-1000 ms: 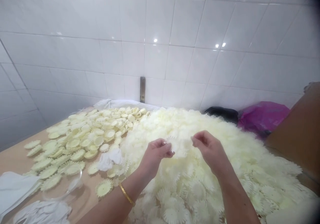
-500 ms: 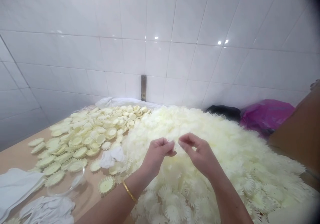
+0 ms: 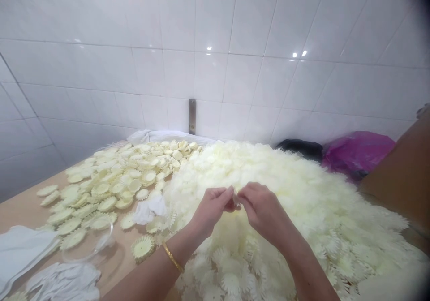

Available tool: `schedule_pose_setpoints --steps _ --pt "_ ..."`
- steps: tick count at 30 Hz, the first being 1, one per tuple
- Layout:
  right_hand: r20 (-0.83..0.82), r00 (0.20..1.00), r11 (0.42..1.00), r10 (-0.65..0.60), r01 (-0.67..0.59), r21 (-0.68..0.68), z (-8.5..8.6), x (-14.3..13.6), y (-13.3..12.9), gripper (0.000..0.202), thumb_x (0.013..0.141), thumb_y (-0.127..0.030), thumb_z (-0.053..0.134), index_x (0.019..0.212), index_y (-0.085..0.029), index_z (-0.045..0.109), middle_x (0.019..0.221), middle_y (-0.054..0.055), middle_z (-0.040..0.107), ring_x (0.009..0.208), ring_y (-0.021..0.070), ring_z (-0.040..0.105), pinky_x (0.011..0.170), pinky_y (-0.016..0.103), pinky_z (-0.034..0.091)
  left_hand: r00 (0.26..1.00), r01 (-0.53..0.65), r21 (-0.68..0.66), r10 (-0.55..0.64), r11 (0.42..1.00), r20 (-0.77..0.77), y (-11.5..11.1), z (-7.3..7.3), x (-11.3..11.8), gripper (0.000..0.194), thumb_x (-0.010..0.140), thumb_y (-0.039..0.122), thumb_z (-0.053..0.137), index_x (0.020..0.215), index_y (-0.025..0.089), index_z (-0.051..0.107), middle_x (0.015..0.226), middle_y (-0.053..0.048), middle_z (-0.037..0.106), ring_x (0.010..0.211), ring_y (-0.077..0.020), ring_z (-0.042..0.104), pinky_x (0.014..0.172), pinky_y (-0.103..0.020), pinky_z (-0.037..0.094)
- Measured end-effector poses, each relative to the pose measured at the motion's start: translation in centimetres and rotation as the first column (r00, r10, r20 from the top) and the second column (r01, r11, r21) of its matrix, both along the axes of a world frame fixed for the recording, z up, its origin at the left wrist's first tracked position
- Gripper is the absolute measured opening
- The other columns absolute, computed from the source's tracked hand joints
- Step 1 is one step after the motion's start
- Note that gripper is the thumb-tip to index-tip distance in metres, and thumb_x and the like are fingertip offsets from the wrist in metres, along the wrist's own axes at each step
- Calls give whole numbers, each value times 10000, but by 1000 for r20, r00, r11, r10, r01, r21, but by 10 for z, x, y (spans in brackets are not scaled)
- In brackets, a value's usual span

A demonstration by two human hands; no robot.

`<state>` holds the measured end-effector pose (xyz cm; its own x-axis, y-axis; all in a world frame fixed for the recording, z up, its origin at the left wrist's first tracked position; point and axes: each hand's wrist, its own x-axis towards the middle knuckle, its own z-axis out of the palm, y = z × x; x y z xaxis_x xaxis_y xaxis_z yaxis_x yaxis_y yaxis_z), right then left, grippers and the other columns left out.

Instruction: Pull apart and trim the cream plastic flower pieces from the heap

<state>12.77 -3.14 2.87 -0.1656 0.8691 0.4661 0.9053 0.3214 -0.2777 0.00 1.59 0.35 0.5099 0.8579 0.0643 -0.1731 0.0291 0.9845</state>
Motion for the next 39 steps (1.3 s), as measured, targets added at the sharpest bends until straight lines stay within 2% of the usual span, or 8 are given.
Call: schedule_pose_setpoints --steps 4,8,13,19,23,26,32,39 --pt "70 998 1000 -4 4 11 -1 0 0 202 755 -32 392 623 -154 484 659 37 510 655 158 457 607 271 350 999 37 -6 -37 999 6 -1 0 0 252 695 347 595 597 116 580 605 -39 556 633 -129 528 682 -286 406" --pt "-22 1000 1000 0 1 19 0 3 0 172 773 -60 392 665 -157 483 679 35 523 656 157 468 603 267 359 1000 12 -51 -11 999 19 1 -2 0 177 640 251 642 567 128 537 563 -3 511 617 -124 538 686 -282 405" --pt "-172 985 998 -24 33 50 4 7 -1 168 813 -112 385 726 -161 520 698 34 545 667 159 493 612 269 376 999 -24 -62 25 998 23 3 -3 -1 213 642 282 645 573 140 502 543 12 499 599 -123 547 691 -287 403" --pt "-209 977 998 53 -58 -21 8 3 -4 179 813 -126 410 719 -178 553 705 24 555 666 151 506 624 271 386 997 -62 -64 65 996 46 5 -3 -3 237 621 311 666 560 137 517 554 9 515 605 -129 554 691 -287 405" --pt "-223 971 994 83 -96 -48 8 2 -4 176 810 -126 421 725 -182 565 718 22 564 674 144 513 634 272 392 998 -25 -53 28 998 57 4 -3 -3 242 645 342 644 564 132 554 566 -8 542 611 -135 553 704 -300 412" --pt "-168 983 996 71 -80 -50 7 2 -4 191 809 -123 419 689 -176 558 680 21 551 652 143 504 608 266 383 998 25 -19 -23 1000 65 4 -3 -2 272 692 370 597 569 128 579 572 -19 551 604 -127 536 714 -305 415" --pt "32 999 999 19 -18 -40 4 2 -4 242 797 -78 387 632 -160 543 638 36 527 641 151 479 588 259 354 999 40 13 -40 999 -19 2 -2 -2 396 755 470 480 618 123 613 625 -54 587 638 -145 551 718 -313 408" --pt "97 995 1000 9 -6 -25 3 0 -1 215 752 -38 370 621 -155 492 646 42 521 634 148 460 580 248 335 999 33 -44 -33 999 -1 2 -4 0 257 634 340 655 549 138 522 559 -13 547 639 -146 558 713 -303 402"
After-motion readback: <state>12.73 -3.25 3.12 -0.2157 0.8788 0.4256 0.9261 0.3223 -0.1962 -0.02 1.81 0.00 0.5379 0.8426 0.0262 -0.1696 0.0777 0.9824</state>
